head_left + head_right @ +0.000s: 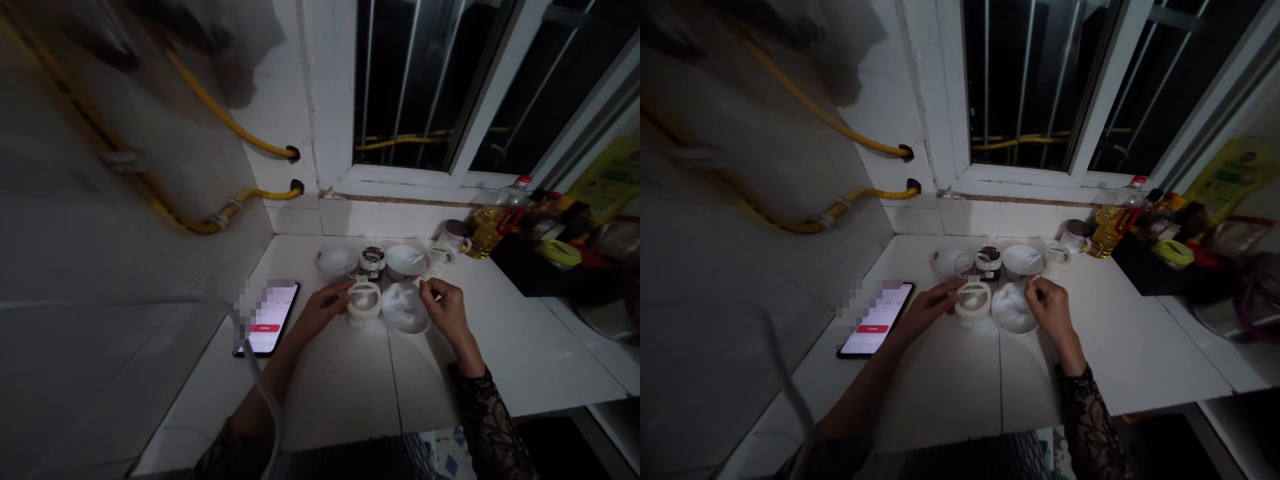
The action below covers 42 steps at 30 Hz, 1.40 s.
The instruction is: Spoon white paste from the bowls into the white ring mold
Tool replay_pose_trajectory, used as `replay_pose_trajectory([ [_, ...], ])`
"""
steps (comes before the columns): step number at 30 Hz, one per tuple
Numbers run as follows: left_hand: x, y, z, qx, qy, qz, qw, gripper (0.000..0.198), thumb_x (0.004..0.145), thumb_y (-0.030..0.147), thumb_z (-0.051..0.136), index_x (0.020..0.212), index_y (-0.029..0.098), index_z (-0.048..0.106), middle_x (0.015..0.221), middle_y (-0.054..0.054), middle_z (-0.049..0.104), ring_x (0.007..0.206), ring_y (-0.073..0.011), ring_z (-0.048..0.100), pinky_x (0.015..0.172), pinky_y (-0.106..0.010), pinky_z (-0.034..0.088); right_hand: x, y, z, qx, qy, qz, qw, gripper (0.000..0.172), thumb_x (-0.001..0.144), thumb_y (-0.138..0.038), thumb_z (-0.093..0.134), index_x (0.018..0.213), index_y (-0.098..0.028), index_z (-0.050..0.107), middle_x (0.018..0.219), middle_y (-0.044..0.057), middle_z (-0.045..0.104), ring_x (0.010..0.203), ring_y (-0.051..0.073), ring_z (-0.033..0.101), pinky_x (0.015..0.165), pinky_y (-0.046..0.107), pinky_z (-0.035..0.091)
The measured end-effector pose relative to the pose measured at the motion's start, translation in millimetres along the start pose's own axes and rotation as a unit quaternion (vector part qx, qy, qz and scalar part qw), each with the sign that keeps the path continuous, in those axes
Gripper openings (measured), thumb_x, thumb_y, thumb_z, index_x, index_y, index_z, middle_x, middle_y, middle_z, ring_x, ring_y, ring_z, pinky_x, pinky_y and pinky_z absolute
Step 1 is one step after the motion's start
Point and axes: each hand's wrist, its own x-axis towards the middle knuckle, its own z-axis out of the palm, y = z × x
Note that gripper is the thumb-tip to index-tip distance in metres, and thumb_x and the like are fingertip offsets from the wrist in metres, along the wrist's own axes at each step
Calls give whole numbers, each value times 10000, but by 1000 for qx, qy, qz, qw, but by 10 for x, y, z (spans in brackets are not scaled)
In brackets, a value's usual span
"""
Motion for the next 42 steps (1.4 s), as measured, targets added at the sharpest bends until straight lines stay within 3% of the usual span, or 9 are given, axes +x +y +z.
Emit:
replay_pose_trajectory([
  [5,0,8,-2,7,-1,-3,1000,444,791,395,612,1165,163,669,969,-83,699,625,-122,585,618,-266,534,18,180,-106,-26,-83,80,993,371,806,-383,453,490,-190,429,466,-27,405,467,91,375,466,210,266],
  [10,3,-9,0,10,-2,-4,1000,459,791,406,607,1172,156,664,925,-79,706,617,-123,582,607,-258,525,-7,116,-8,-75,-147,72,984,303,740,-339,456,475,-191,455,451,-14,441,457,101,398,480,224,252],
  [14,7,-15,6,11,1,-3,1000,466,782,420,615,1164,160,669,956,-82,696,629,-128,593,622,-272,533,-25,58,111,-45,-180,69,980,320,739,-353,436,463,-192,426,446,-14,419,452,101,385,472,223,235],
  [24,5,-4,-2,3,-1,-5,1000,466,782,407,614,1167,150,666,965,-87,684,634,-125,596,623,-264,530,18,175,47,79,-127,145,978,354,736,-425,438,483,-213,309,488,-34,286,459,80,271,432,209,229],
  [30,1,11,3,9,-2,-9,1000,488,785,412,606,1180,129,656,998,-100,685,634,-128,599,621,-269,531,15,155,70,20,-121,130,984,351,728,-419,435,466,-201,345,484,-25,303,461,86,313,445,211,233],
  [42,6,-9,3,4,-3,-3,1000,455,791,396,604,1170,152,664,989,-88,690,632,-120,589,623,-264,535,-36,146,192,27,-162,76,983,335,766,-370,440,490,-194,369,488,-26,359,474,87,344,467,212,244],
])
